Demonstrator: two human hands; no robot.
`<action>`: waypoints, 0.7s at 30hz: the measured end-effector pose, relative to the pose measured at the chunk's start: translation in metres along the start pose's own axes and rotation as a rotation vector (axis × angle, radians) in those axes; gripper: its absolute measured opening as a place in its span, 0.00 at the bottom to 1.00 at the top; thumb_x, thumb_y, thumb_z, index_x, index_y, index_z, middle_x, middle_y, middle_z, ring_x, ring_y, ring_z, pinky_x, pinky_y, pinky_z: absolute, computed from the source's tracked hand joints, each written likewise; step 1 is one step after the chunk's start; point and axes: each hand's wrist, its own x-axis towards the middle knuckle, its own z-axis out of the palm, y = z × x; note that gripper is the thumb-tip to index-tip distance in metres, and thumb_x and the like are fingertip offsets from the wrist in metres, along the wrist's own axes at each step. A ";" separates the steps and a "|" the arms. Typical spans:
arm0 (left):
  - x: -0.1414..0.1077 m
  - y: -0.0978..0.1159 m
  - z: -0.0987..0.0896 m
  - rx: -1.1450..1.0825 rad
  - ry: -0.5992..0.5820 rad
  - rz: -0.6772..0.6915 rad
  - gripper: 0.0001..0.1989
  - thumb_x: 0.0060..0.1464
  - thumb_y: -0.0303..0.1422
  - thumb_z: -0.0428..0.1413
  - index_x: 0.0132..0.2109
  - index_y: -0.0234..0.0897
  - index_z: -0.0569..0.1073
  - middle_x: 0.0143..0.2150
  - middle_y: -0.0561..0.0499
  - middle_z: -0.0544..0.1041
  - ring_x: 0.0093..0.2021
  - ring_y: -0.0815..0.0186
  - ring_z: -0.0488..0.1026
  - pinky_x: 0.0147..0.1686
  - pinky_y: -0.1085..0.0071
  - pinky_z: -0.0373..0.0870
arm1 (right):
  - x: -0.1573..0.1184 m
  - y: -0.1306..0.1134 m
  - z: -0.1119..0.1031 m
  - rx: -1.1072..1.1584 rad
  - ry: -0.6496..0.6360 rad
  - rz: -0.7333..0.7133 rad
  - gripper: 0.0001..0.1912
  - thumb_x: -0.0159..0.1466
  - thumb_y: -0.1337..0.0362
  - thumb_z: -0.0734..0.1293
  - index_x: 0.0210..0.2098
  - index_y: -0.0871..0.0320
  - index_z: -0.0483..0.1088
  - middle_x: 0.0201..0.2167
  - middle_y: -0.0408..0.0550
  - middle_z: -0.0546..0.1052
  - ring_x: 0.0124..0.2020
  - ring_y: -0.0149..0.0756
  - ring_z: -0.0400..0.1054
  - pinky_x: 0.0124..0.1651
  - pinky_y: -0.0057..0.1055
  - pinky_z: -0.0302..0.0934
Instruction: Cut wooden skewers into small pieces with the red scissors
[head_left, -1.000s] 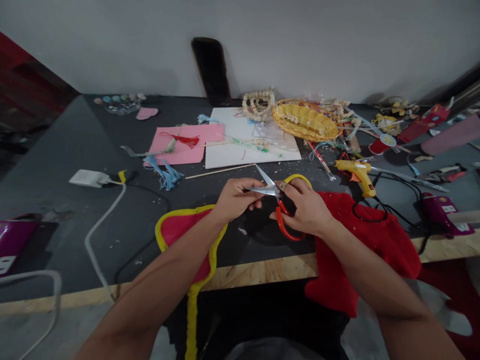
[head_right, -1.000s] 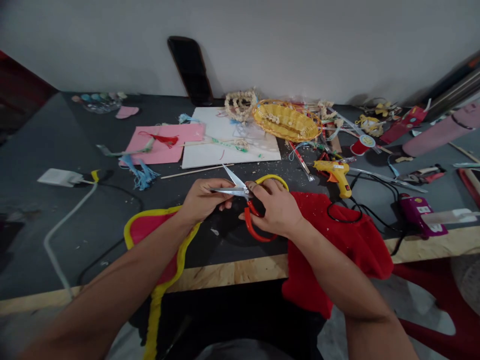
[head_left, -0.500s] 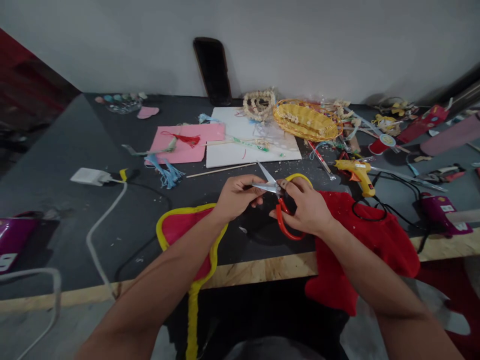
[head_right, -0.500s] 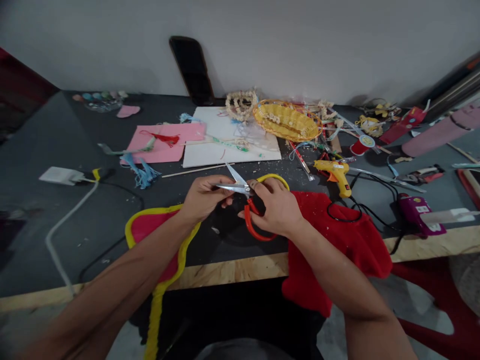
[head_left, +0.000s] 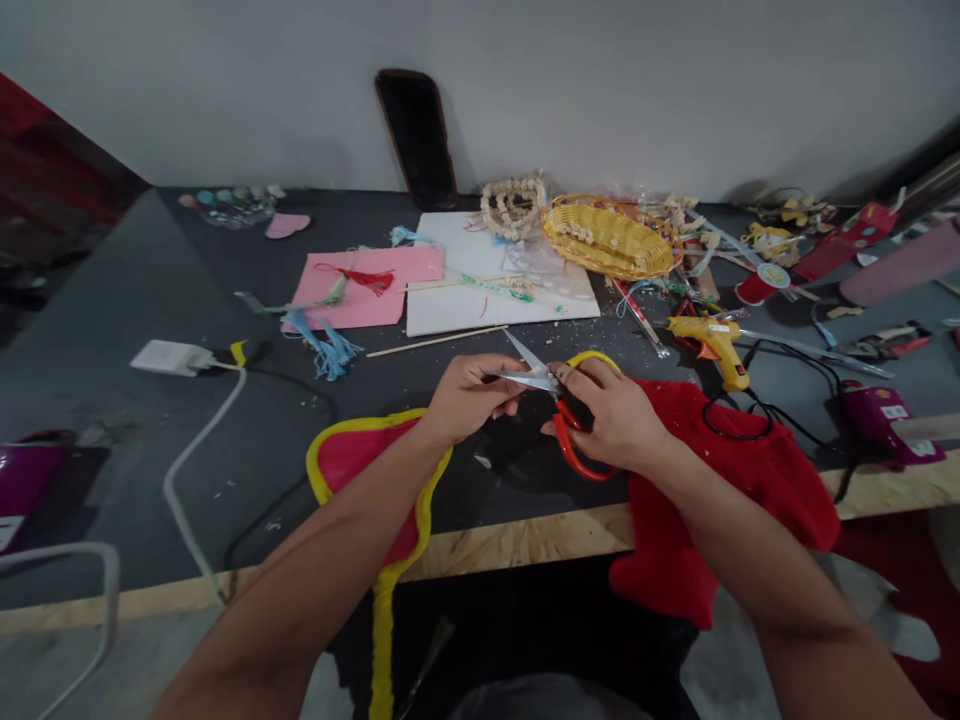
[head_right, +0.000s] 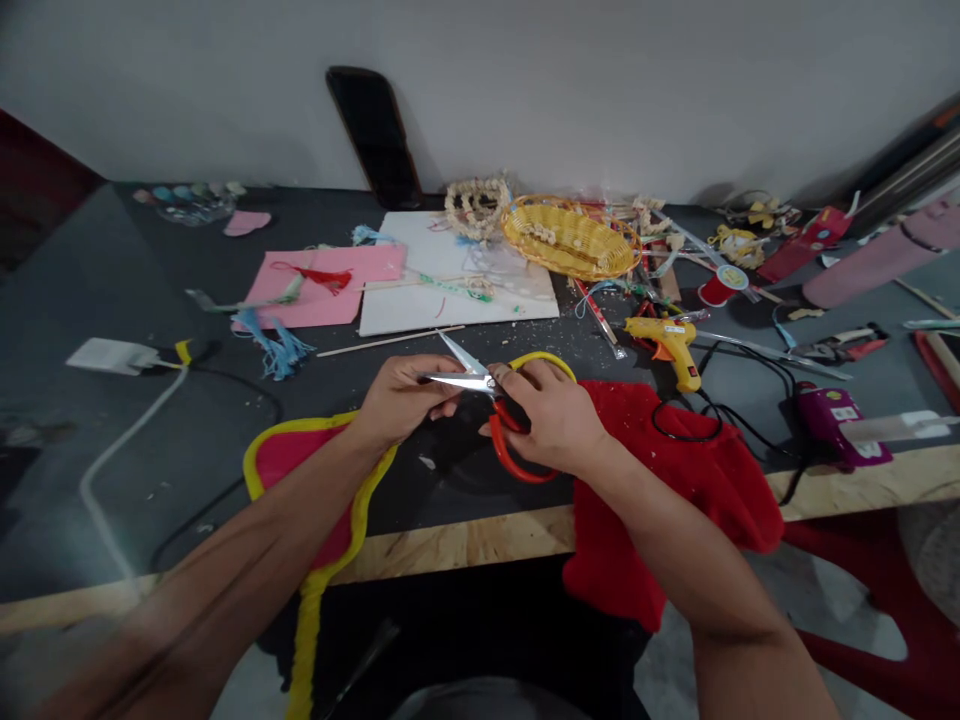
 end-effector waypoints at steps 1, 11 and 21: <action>0.000 0.000 0.000 -0.007 0.004 0.007 0.09 0.45 0.35 0.62 0.30 0.33 0.76 0.15 0.56 0.68 0.15 0.77 0.61 0.15 0.80 0.55 | 0.000 -0.001 0.000 0.001 0.002 0.004 0.32 0.60 0.47 0.66 0.59 0.58 0.62 0.47 0.58 0.71 0.49 0.49 0.67 0.48 0.46 0.68; -0.001 0.003 -0.002 0.020 -0.066 0.015 0.07 0.46 0.33 0.60 0.28 0.32 0.74 0.17 0.55 0.69 0.16 0.76 0.62 0.16 0.80 0.56 | 0.001 -0.003 0.001 0.002 0.025 0.004 0.36 0.58 0.44 0.67 0.58 0.57 0.62 0.46 0.57 0.69 0.49 0.50 0.64 0.50 0.48 0.67; -0.001 -0.002 0.001 0.042 -0.047 0.082 0.10 0.52 0.38 0.59 0.32 0.33 0.76 0.16 0.56 0.67 0.16 0.76 0.61 0.17 0.79 0.56 | -0.001 -0.004 0.003 0.023 0.014 0.028 0.31 0.61 0.47 0.66 0.57 0.58 0.62 0.47 0.58 0.70 0.49 0.50 0.67 0.51 0.47 0.67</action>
